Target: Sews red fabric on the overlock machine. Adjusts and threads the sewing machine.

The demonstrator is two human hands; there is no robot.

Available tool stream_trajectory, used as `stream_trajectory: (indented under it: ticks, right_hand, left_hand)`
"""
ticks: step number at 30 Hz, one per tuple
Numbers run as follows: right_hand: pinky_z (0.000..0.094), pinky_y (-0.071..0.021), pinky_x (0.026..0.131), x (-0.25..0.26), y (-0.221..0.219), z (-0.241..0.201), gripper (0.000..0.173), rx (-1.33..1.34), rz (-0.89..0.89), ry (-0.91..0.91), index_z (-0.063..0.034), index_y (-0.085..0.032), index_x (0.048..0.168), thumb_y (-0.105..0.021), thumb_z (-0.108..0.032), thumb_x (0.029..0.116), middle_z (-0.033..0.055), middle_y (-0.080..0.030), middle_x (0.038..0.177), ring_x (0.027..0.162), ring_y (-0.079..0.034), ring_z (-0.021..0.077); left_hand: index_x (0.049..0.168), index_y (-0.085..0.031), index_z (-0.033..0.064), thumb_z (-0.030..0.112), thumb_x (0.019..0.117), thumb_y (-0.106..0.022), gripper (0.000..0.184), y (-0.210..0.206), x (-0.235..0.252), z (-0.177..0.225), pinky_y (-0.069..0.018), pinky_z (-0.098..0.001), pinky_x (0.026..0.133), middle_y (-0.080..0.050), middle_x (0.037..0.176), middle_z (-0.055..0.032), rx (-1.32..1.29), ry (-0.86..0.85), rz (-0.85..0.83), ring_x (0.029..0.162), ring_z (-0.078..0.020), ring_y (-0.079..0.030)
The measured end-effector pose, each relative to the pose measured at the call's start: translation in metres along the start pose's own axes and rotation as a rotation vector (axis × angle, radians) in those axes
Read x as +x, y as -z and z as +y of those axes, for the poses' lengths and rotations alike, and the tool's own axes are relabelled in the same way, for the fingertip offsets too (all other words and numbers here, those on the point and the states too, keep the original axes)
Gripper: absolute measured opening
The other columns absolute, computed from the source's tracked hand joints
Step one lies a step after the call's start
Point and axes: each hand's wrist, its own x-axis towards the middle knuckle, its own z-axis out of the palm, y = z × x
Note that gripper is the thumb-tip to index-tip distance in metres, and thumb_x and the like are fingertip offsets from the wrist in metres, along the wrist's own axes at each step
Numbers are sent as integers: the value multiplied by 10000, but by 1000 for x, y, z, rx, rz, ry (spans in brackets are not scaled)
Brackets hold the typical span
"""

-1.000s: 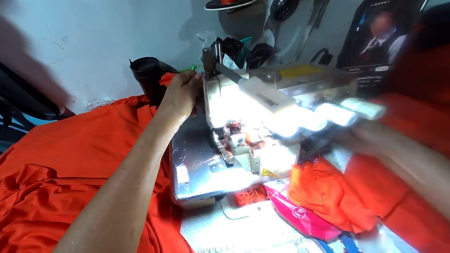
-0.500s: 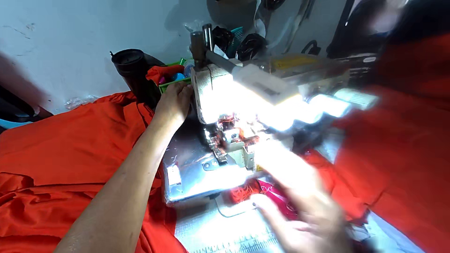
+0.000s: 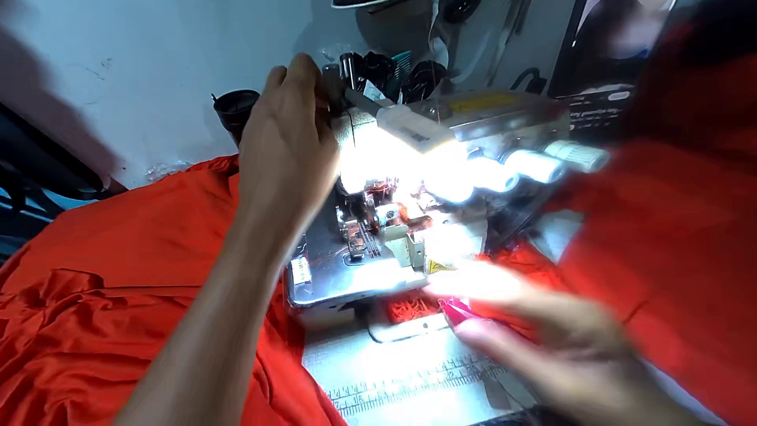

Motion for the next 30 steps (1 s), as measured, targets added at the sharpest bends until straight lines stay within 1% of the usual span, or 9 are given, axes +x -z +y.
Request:
stream_trajectory:
  ticks: [3,7,9,11,14,16,20,25,30]
  right_hand:
    - [238,-592,875,-8,85,38,256,-127,153,-327,-117,-661,1227,-585,-208,1001,-59,-714,1131,998,-687,34]
    - [368,-584,904,23,137,77,289,-52,245,-742,-13,-525,1325,-484,-76,1046,98,-611,1217,1036,-678,161]
    - [351,-589,869,42,142,104,280,10,238,-849,-56,-509,1339,-441,-155,1086,75,-600,1199,1006,-677,138]
    - [284,-557,743,61,128,111,258,14,203,-936,-99,-533,1277,-394,-236,1108,11,-594,1031,856,-632,71]
    - [125,-478,674,64,105,116,186,-58,129,-816,-29,-543,1162,-383,-27,1069,-42,-541,894,746,-540,-71]
    - [79,-476,656,63,92,118,203,48,229,-773,-77,-538,1085,-382,45,1039,-98,-552,840,712,-532,-119]
    - [76,-506,669,68,90,111,295,284,294,-778,-199,-533,1006,-323,-1,1069,-173,-589,801,718,-570,-128]
    - [121,-534,642,65,97,128,268,356,302,-794,-237,-562,980,-352,-108,1088,-167,-634,789,702,-613,-78]
    - [136,-547,662,64,100,130,277,376,285,-796,-245,-576,979,-349,-135,1093,-160,-651,814,734,-629,-65]
  left_hand:
    - [1080,-650,5,79,977,-518,182,-6,-72,8,-538,-363,697,-657,981,-117,-40,-200,171,840,-189,-640]
    - [882,-751,140,201,891,-555,205,-29,-124,-14,-533,-400,809,-735,971,2,95,-258,54,964,-160,-695]
    - [965,-761,69,121,936,-535,234,-12,-115,-13,-526,-502,765,-737,958,-103,202,-112,-19,920,-288,-709]
    - [1082,-742,-22,29,1012,-562,199,2,-100,-2,-519,-541,870,-719,1075,-222,188,56,-100,1028,-387,-686]
    - [1033,-763,66,92,934,-640,160,-9,-91,-7,-528,-385,744,-674,1001,-90,90,-44,-34,882,-210,-643]
    - [1158,-749,113,124,953,-704,210,-16,-87,-4,-546,-395,828,-695,1128,-68,-41,53,-189,986,-188,-665]
    - [1135,-759,112,114,917,-733,219,-27,-78,-6,-477,-476,884,-689,1078,-81,-185,45,-233,1040,-251,-623]
    - [940,-746,134,131,924,-738,18,-31,-75,-2,-461,-509,856,-687,1008,-69,-148,50,-214,1024,-271,-617]
    - [889,-724,117,149,939,-719,59,-34,-75,-1,-456,-510,841,-670,934,-78,-87,19,-196,986,-280,-621]
